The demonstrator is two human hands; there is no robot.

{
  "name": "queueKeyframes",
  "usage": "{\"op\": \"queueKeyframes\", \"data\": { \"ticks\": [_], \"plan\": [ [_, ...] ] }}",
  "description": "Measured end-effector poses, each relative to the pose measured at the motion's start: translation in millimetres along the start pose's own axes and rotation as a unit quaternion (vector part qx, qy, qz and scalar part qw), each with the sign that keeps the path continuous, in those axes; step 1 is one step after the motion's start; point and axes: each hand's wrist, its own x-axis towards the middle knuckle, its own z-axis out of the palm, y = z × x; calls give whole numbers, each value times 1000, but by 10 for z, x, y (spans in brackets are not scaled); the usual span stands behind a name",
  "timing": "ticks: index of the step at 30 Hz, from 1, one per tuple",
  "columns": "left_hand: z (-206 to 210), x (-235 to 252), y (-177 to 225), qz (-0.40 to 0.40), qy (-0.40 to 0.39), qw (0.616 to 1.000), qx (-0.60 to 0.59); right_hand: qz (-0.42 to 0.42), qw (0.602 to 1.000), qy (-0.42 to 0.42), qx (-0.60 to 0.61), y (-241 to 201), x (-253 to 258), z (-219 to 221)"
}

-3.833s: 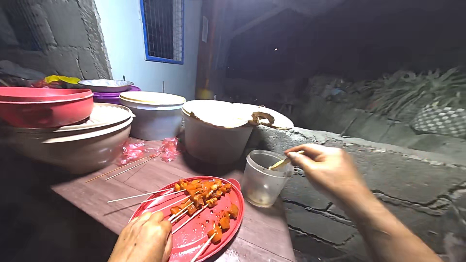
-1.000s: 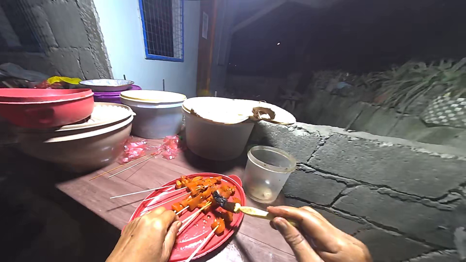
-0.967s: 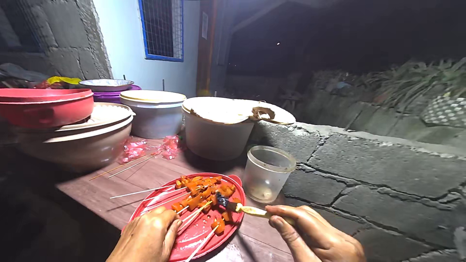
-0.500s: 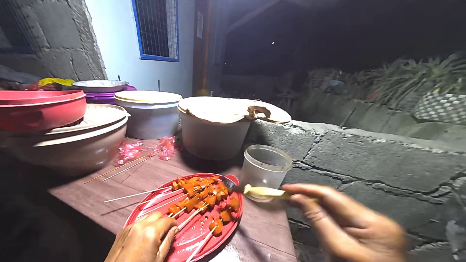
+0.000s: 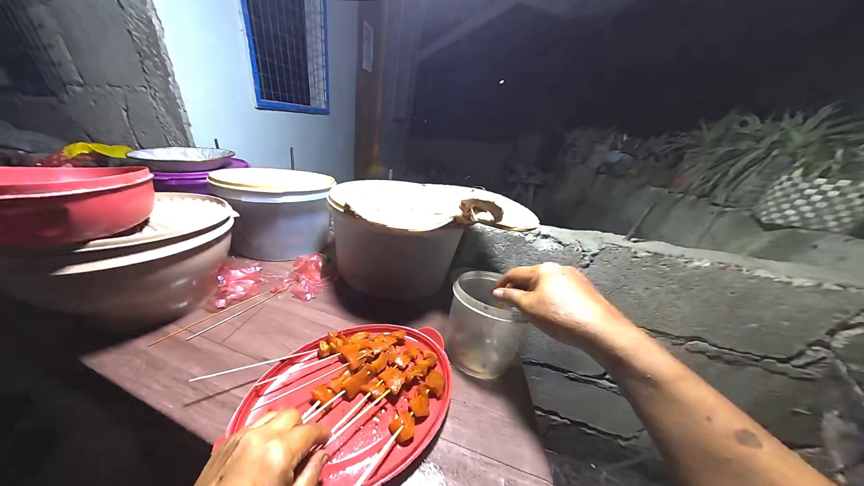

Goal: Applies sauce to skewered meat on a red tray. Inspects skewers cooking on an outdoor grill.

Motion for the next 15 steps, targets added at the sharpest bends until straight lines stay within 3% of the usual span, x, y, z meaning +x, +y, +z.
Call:
{"op": "queueKeyframes", "data": {
  "ticks": [5,12,15],
  "plan": [
    [-14,-42,-40,-1,12,1000,5,-10,977,-24,213,161,-81,-106],
    [7,-73,-31,1,38,999,6,-51,925,197,320,403,-561,-491],
    [18,-82,-14,7,49,999,7,-102,901,213,364,376,-816,-486]
  ]
}}
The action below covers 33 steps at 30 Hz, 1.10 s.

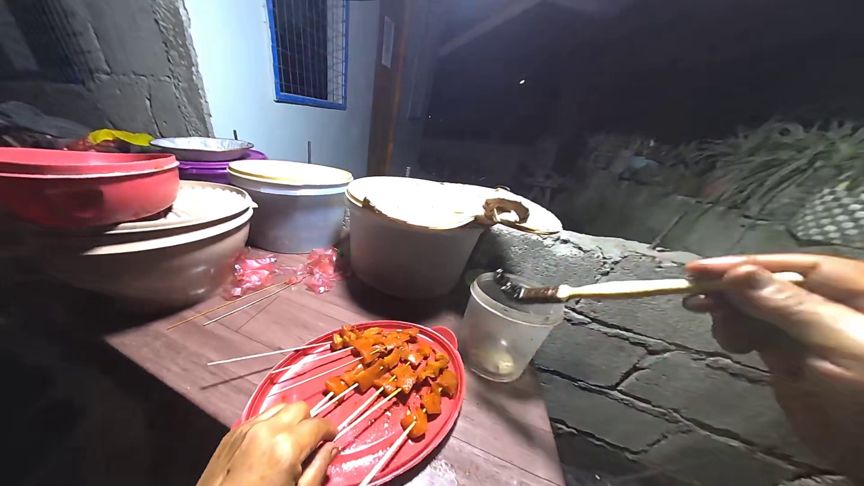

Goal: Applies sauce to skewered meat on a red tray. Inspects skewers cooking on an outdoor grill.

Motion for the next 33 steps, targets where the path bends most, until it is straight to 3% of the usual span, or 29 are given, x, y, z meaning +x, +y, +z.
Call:
{"op": "queueKeyframes", "data": {
  "ticks": [7,11,15,23,27,33],
  "plan": [
    [-33,-12,111,9,8,1000,4,0,991,-133,14,-179,-773,750],
    [-47,-28,130,7,5,1000,10,-45,980,-189,-48,-224,-915,736],
    [-68,-56,155,8,-2,1000,2,-54,985,-155,-57,-312,-878,646],
    [-52,-84,114,-4,14,1000,2,-68,986,-84,-124,-33,-841,742],
    [-89,-122,76,-14,9,1000,-1,-45,992,-103,-63,-57,-870,785],
    [-121,-151,96,-23,3,1000,-1,-64,987,-67,-132,35,-828,791]
  ]
}}
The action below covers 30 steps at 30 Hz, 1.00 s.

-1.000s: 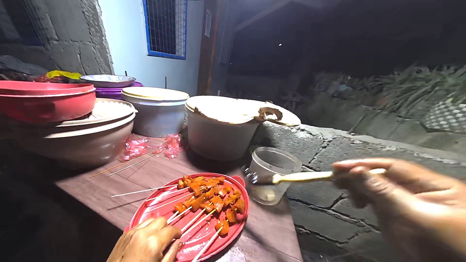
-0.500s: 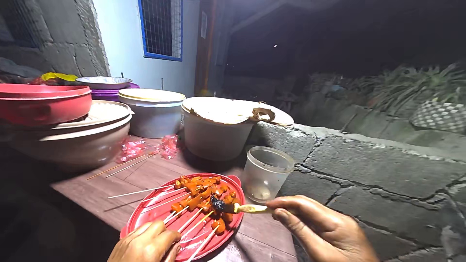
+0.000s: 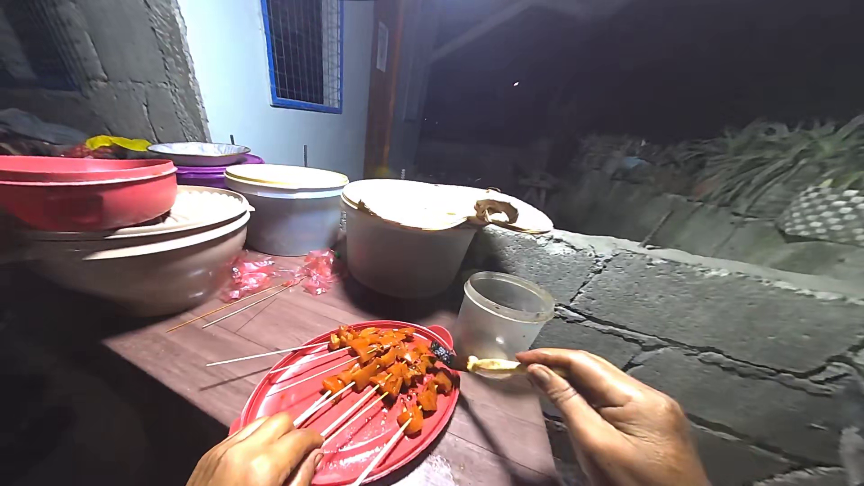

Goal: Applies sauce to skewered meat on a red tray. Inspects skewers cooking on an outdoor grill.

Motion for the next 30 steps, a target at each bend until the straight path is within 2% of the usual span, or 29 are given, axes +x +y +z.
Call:
{"op": "queueKeyframes", "data": {
  "ticks": [4,6,9,12,16,19,23,27,30],
  "plan": [
    [-20,-22,-17,-2,-7,1000,-11,-5,998,-36,56,-43,-33,11],
    [-17,-22,-20,-3,-7,1000,-12,-19,998,-47,43,9,-36,41],
    [-5,-29,-28,-5,-7,1000,-9,-12,1000,-8,-10,106,11,23],
    [-12,-36,-33,-6,-9,1000,-10,3,1000,17,-1,122,29,43],
    [-30,-32,-29,-8,-17,1000,-5,-15,1000,0,-26,197,-8,154],
    [-48,-40,-26,-10,-20,1000,-5,-10,998,17,-53,255,2,153],
    [-54,-29,-32,-9,-15,1000,-1,-7,1000,9,-22,173,-25,121],
    [-63,2,-9,-11,0,1000,-3,-27,998,14,-63,136,-39,115],
    [-53,23,-8,-8,13,1000,-7,-11,1000,9,-14,11,-68,64]
  ]
}}
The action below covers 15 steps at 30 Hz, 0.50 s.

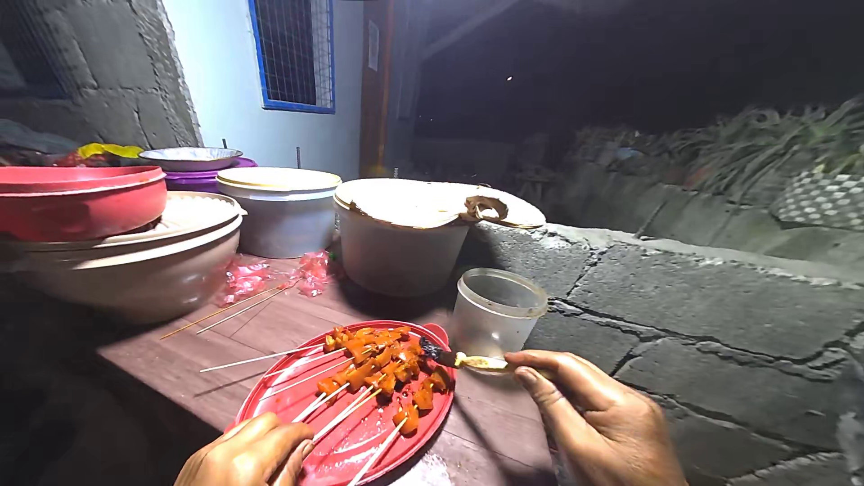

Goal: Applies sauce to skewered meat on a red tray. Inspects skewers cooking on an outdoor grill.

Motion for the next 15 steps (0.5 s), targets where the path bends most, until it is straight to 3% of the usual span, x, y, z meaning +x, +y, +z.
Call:
{"op": "queueKeyframes", "data": {
  "ticks": [3,8,15],
  "plan": [
    [21,21,-3,4,7,1000,4,-11,997,-39,64,-101,-71,37],
    [54,63,-1,11,14,1000,8,-9,998,-46,31,-93,-119,-13],
    [81,89,9,18,17,1000,16,-31,992,-81,87,-286,-180,-18]
  ]
}}
